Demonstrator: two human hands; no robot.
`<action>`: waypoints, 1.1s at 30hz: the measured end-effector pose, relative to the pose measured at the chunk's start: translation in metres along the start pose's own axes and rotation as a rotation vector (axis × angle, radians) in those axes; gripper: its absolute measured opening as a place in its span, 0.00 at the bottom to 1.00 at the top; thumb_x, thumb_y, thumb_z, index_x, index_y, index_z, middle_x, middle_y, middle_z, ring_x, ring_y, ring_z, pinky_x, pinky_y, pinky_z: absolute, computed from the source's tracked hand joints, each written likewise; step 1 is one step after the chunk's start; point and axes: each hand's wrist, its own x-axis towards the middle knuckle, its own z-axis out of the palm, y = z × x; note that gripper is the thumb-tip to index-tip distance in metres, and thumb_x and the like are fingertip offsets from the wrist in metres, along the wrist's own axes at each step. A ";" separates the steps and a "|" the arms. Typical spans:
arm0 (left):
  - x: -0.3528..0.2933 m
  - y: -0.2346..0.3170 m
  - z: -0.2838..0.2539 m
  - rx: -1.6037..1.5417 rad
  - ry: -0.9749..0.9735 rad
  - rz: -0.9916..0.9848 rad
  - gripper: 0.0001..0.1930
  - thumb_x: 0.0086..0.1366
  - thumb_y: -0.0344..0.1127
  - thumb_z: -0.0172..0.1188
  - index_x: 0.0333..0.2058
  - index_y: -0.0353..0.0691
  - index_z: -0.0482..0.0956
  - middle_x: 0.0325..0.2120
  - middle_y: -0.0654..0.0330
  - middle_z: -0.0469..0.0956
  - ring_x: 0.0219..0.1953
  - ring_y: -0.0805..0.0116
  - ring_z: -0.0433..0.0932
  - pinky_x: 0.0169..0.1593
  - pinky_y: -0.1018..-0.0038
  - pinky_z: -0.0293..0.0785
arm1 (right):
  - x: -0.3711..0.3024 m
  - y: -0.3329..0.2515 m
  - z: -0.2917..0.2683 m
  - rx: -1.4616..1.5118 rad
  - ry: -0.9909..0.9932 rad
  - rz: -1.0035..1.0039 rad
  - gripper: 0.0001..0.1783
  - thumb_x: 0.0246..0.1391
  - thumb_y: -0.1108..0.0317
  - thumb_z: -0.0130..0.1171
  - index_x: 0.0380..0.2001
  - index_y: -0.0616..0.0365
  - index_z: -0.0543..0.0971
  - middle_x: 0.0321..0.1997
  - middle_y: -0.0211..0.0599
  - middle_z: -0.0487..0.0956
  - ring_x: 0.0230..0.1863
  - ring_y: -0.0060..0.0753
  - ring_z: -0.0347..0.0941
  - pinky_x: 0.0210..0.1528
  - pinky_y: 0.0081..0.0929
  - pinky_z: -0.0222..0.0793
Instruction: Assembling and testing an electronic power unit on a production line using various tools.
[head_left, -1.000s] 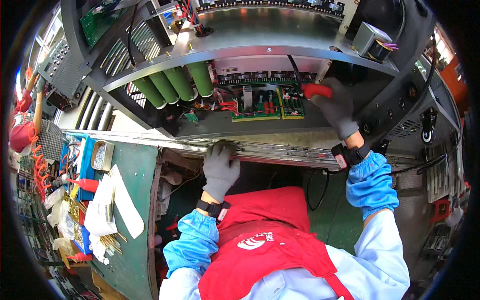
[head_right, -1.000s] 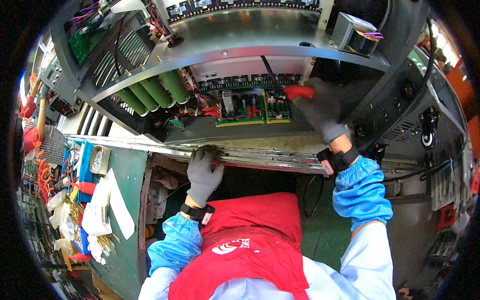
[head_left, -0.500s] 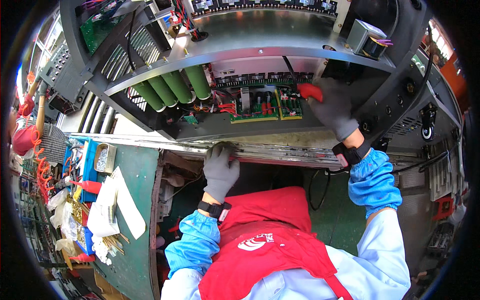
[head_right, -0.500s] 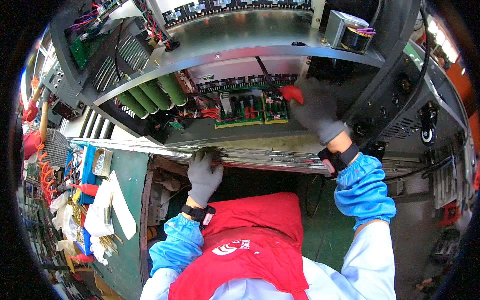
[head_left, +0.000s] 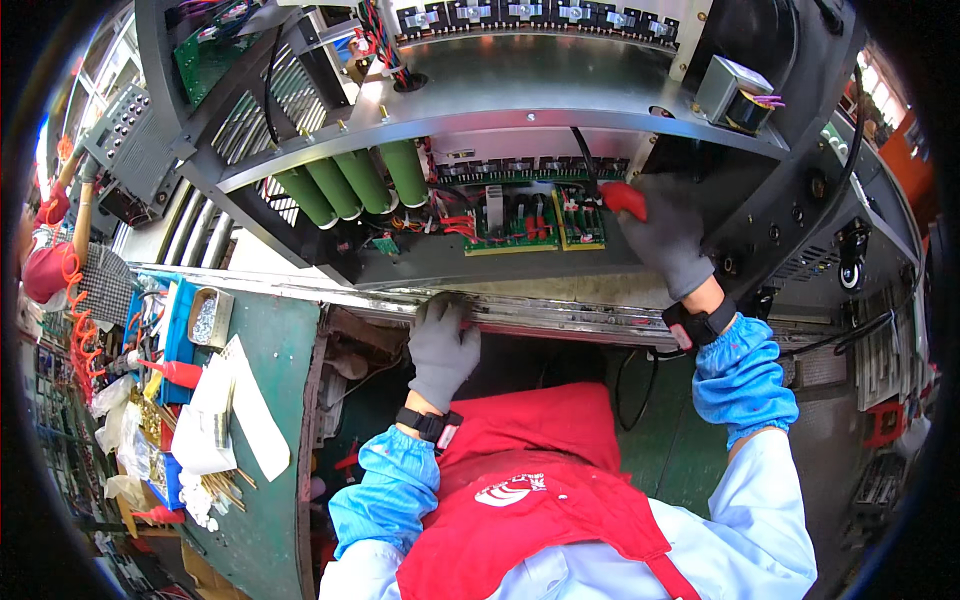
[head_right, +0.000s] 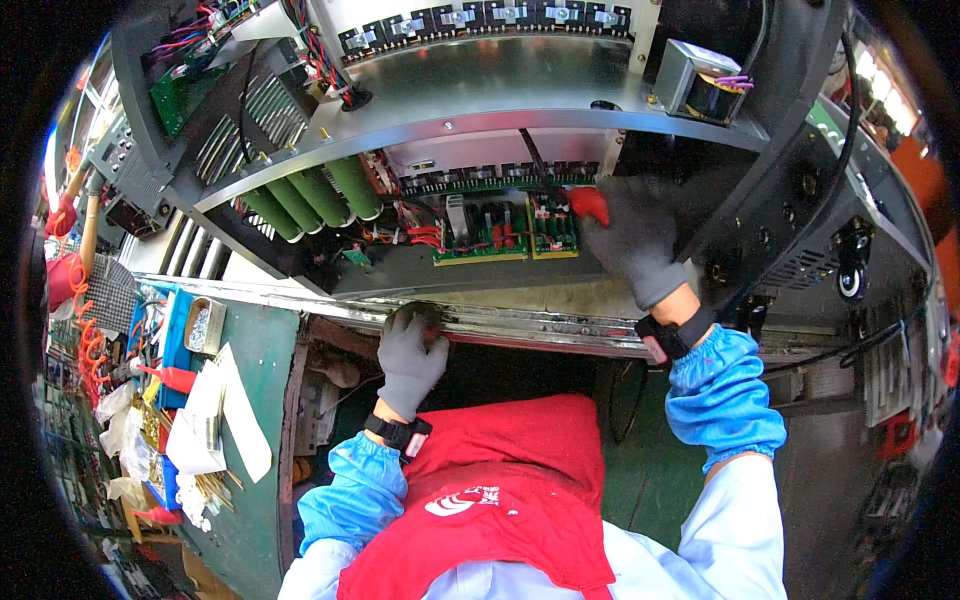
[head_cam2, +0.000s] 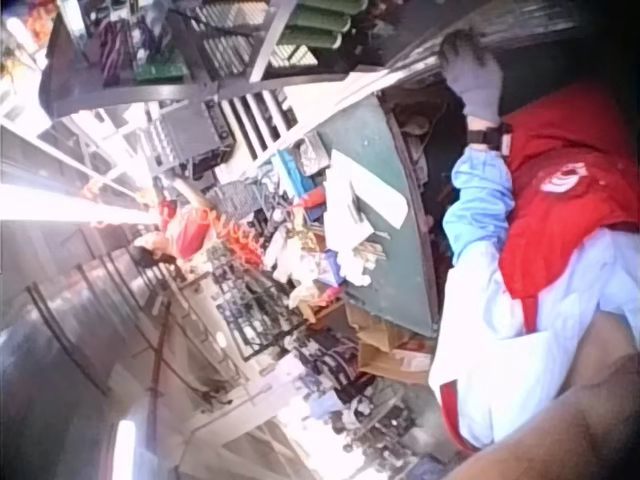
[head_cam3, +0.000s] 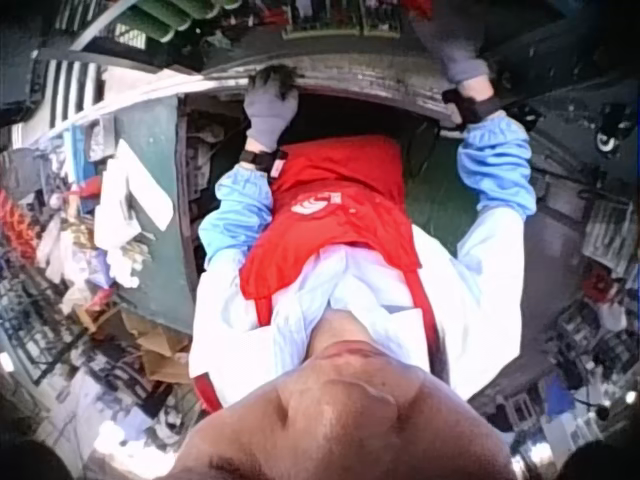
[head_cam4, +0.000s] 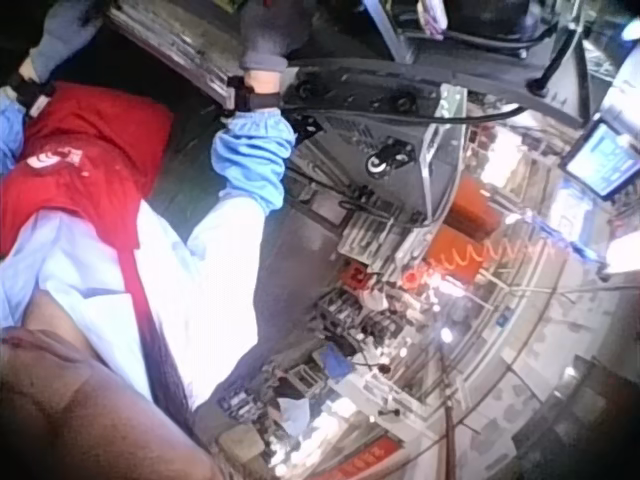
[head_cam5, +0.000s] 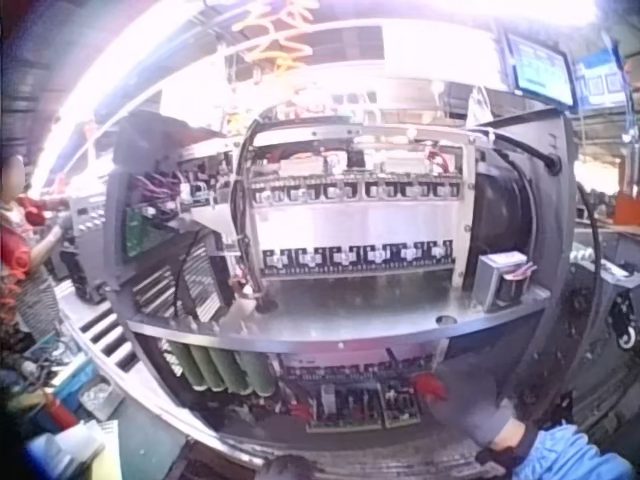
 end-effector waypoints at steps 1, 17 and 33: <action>0.000 0.000 0.000 -0.002 -0.002 0.000 0.18 0.48 0.38 0.63 0.40 0.42 0.80 0.43 0.50 0.76 0.46 0.44 0.74 0.49 0.55 0.72 | 0.000 -0.003 -0.001 0.028 -0.020 0.054 0.16 0.40 0.62 0.63 0.37 0.49 0.80 0.34 0.44 0.79 0.37 0.53 0.77 0.38 0.45 0.73; 0.003 0.000 0.001 0.008 -0.020 0.004 0.20 0.49 0.39 0.63 0.42 0.41 0.79 0.45 0.49 0.76 0.47 0.43 0.74 0.50 0.54 0.73 | -0.004 -0.004 -0.015 0.100 -0.007 0.054 0.18 0.44 0.59 0.64 0.40 0.51 0.80 0.33 0.49 0.79 0.34 0.55 0.77 0.34 0.47 0.72; -0.037 0.083 -0.025 -1.140 -0.828 -0.050 0.31 0.66 0.53 0.57 0.58 0.33 0.68 0.48 0.54 0.76 0.51 0.62 0.76 0.56 0.65 0.71 | -0.167 -0.129 -0.076 1.498 -0.302 1.191 0.25 0.48 0.50 0.59 0.43 0.58 0.74 0.33 0.34 0.76 0.27 0.24 0.71 0.24 0.20 0.66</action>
